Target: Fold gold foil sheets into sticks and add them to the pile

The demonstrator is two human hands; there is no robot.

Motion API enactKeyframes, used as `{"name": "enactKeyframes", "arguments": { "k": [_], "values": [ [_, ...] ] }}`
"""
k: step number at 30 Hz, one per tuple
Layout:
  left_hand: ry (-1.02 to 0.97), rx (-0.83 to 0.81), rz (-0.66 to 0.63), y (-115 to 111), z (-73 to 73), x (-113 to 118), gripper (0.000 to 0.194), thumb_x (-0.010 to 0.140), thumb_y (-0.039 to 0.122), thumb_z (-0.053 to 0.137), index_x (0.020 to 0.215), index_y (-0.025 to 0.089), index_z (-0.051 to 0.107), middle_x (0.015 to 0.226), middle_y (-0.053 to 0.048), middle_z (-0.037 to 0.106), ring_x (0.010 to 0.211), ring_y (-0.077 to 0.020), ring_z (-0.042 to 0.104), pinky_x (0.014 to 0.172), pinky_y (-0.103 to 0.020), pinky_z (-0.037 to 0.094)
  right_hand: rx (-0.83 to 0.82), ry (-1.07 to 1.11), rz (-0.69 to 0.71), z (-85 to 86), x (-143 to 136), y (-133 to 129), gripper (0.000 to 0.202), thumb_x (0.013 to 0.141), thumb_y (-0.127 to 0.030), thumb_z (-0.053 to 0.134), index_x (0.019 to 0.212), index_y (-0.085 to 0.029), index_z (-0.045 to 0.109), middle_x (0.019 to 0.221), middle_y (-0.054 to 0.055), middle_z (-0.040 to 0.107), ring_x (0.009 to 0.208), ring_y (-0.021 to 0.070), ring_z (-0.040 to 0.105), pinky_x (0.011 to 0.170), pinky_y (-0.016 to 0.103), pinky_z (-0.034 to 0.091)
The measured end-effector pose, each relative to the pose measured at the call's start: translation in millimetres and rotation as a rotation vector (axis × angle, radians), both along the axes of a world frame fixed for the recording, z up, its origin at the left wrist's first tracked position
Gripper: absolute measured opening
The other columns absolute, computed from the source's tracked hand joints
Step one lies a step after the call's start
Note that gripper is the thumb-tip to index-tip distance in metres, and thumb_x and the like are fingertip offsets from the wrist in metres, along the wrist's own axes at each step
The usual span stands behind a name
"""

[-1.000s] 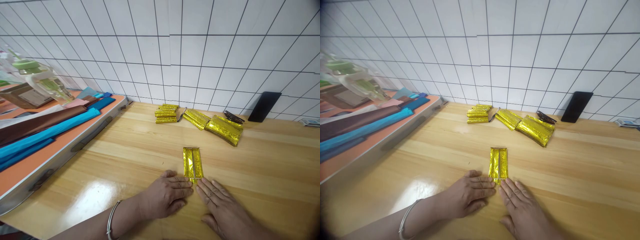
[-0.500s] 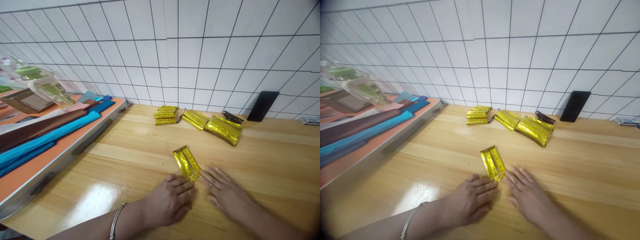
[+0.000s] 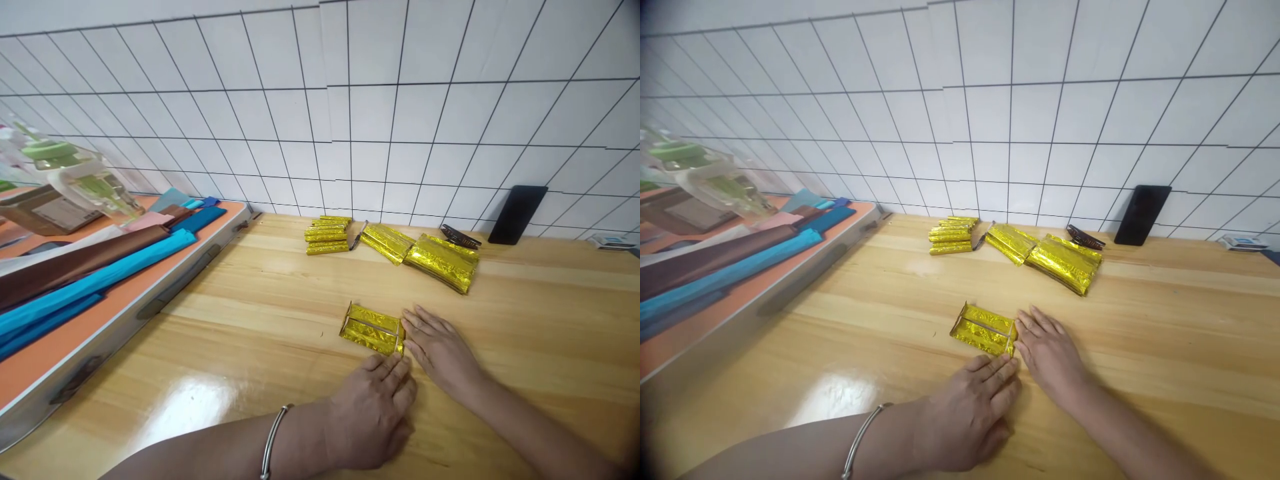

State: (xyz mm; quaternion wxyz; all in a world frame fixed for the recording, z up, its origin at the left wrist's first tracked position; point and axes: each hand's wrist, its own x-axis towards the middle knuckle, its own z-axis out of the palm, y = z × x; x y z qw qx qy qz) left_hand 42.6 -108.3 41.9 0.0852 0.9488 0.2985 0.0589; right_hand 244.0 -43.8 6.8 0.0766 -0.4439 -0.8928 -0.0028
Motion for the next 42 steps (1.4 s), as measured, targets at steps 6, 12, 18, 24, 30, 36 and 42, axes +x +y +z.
{"name": "enactKeyframes", "arguments": {
  "k": [6, 12, 18, 24, 30, 36, 42],
  "values": [
    [-0.061, -0.107, -0.002, 1, 6.0, -2, 0.051, 0.088, 0.044, 0.042, 0.128, 0.012, 0.041, 0.135, -0.015, 0.042, 0.128, -0.0279, 0.034, 0.105, -0.041, 0.027, 0.064, -0.032, -0.020, -10.1, -2, -3, 0.040, 0.092, -0.027, 0.038, 0.128, -0.015, 0.050, 0.138, 0.007, 0.045, 0.131, 0.0243, 0.032, 0.103, 0.043, 0.033],
    [-0.247, -0.138, -0.004, 15, 0.8, -40, 0.049, 0.087, 0.034, 0.047, 0.131, 0.017, 0.036, 0.141, -0.012, 0.036, 0.127, -0.0226, 0.037, 0.104, -0.039, 0.032, 0.099, -0.035, 0.001, -12.0, 4, -1, 0.039, 0.092, -0.029, 0.039, 0.128, -0.018, 0.050, 0.136, 0.005, 0.047, 0.129, 0.0233, 0.036, 0.101, 0.041, 0.035],
    [-0.243, 0.010, 0.355, 45, -20.8, -101, 0.057, 0.093, 0.034, 0.037, 0.143, 0.017, 0.015, 0.147, -0.015, 0.023, 0.136, -0.0257, 0.021, 0.105, -0.045, 0.028, 0.097, -0.055, 0.021, -12.1, 4, 2, 0.040, 0.091, -0.028, 0.041, 0.128, -0.016, 0.050, 0.135, 0.006, 0.048, 0.129, 0.0243, 0.036, 0.101, 0.042, 0.036],
    [-0.059, -0.034, 0.144, 53, -30.2, -97, 0.076, 0.089, 0.055, 0.035, 0.145, 0.012, 0.007, 0.149, -0.018, 0.015, 0.138, -0.0291, 0.012, 0.109, -0.049, 0.017, 0.087, -0.056, 0.028, -10.6, 2, 5, 0.041, 0.090, -0.028, 0.041, 0.128, -0.016, 0.050, 0.136, 0.006, 0.047, 0.129, 0.0241, 0.037, 0.101, 0.042, 0.037],
    [0.016, -0.028, 0.141, 50, -29.1, -89, 0.083, 0.084, 0.066, 0.030, 0.144, 0.010, 0.015, 0.147, -0.020, 0.018, 0.137, -0.0313, 0.012, 0.109, -0.049, 0.013, 0.058, -0.033, 0.040, -12.3, 1, 7, 0.042, 0.089, -0.026, 0.041, 0.129, -0.014, 0.049, 0.136, 0.009, 0.047, 0.129, 0.0237, 0.036, 0.102, 0.043, 0.036],
    [0.042, 0.022, 0.206, 49, -33.7, -83, 0.086, 0.082, 0.070, 0.026, 0.143, 0.008, 0.019, 0.147, -0.019, 0.019, 0.137, -0.0312, 0.014, 0.109, -0.044, 0.015, -0.023, 0.025, 0.053, -7.9, -5, 18, 0.045, 0.089, -0.026, 0.040, 0.132, -0.014, 0.045, 0.138, 0.011, 0.043, 0.130, 0.0228, 0.035, 0.104, 0.043, 0.035],
    [0.066, 0.081, 0.262, 59, -37.4, -75, 0.084, 0.084, 0.069, 0.022, 0.142, 0.008, 0.020, 0.147, -0.018, 0.021, 0.137, -0.0297, 0.014, 0.109, -0.043, 0.015, -0.067, -0.001, 0.046, -5.6, -12, 19, 0.051, 0.093, -0.036, 0.033, 0.136, -0.010, 0.039, 0.144, 0.013, 0.034, 0.133, 0.0225, 0.028, 0.108, 0.041, 0.031]
  ]
}}
